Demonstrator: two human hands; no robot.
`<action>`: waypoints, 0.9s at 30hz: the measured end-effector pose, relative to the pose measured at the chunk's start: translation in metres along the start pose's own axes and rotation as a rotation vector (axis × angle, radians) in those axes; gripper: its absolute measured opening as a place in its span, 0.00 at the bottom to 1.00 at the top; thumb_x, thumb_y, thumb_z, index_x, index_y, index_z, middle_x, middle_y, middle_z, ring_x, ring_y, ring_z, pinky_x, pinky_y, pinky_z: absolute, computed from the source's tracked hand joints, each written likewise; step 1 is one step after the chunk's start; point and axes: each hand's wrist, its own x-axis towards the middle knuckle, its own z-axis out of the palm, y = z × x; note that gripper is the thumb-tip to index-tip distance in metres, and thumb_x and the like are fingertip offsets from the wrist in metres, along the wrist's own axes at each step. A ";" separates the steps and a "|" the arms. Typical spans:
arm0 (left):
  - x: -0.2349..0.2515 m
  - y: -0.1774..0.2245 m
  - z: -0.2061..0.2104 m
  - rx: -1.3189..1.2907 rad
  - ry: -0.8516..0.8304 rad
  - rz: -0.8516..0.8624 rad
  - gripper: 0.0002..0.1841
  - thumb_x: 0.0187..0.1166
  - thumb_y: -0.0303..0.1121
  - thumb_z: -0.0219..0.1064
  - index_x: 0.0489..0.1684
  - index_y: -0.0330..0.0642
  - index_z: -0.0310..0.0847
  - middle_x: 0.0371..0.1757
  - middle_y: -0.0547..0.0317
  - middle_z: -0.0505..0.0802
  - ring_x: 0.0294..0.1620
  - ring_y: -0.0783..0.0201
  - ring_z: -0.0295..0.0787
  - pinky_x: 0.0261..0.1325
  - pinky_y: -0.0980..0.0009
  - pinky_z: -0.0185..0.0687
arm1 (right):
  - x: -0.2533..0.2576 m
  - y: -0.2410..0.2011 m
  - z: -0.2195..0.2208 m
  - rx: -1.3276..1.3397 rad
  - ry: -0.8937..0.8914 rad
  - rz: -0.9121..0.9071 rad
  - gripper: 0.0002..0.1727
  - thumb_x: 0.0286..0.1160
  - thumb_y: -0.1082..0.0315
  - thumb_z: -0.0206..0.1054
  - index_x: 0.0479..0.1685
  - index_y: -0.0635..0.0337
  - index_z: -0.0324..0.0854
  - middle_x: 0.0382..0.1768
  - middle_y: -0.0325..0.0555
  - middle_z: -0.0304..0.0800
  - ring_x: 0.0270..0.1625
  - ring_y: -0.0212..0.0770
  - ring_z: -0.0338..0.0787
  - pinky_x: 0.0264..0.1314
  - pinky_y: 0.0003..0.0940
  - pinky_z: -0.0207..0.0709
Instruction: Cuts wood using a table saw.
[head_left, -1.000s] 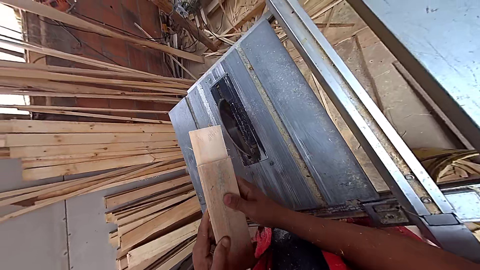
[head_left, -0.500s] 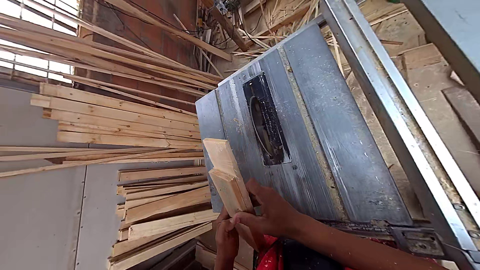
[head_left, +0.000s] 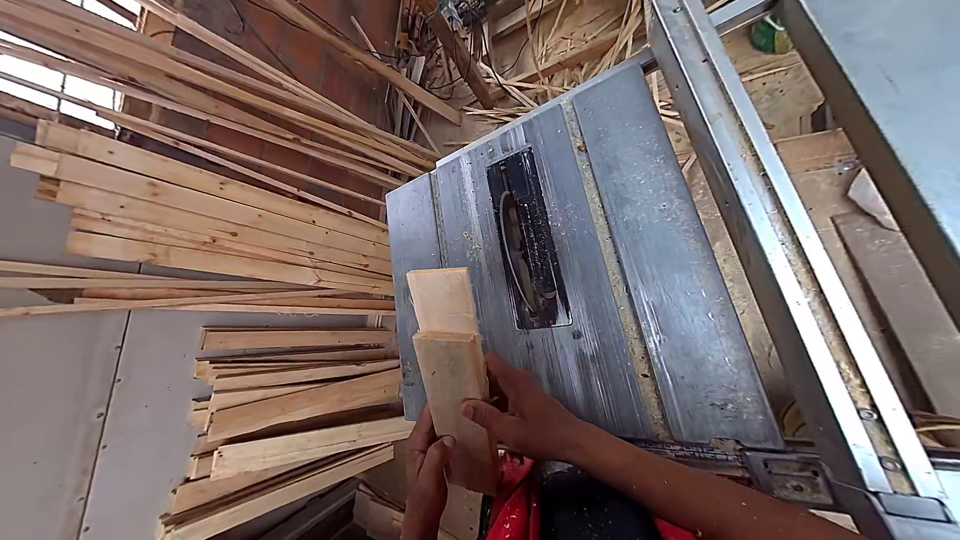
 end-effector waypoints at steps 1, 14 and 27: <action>-0.002 0.006 0.000 0.082 -0.007 0.017 0.31 0.74 0.28 0.56 0.76 0.15 0.63 0.58 0.44 0.92 0.57 0.61 0.92 0.64 0.60 0.88 | 0.000 0.001 -0.002 0.041 -0.007 0.039 0.30 0.82 0.48 0.66 0.69 0.66 0.73 0.55 0.46 0.93 0.57 0.35 0.93 0.63 0.36 0.88; -0.017 0.020 -0.001 0.439 -0.018 0.018 0.41 0.78 0.47 0.64 0.80 0.17 0.63 0.65 0.38 0.89 0.62 0.55 0.91 0.65 0.57 0.89 | -0.003 0.021 -0.002 0.309 -0.002 0.127 0.22 0.86 0.61 0.59 0.69 0.67 0.70 0.52 0.45 0.92 0.56 0.35 0.92 0.63 0.36 0.87; 0.013 -0.017 0.014 0.076 -0.234 0.161 0.33 0.85 0.40 0.52 0.80 0.17 0.64 0.70 0.35 0.87 0.70 0.54 0.87 0.78 0.56 0.81 | -0.022 0.029 0.008 0.301 0.341 -0.197 0.31 0.74 0.71 0.73 0.71 0.74 0.62 0.51 0.53 0.93 0.54 0.45 0.95 0.64 0.46 0.89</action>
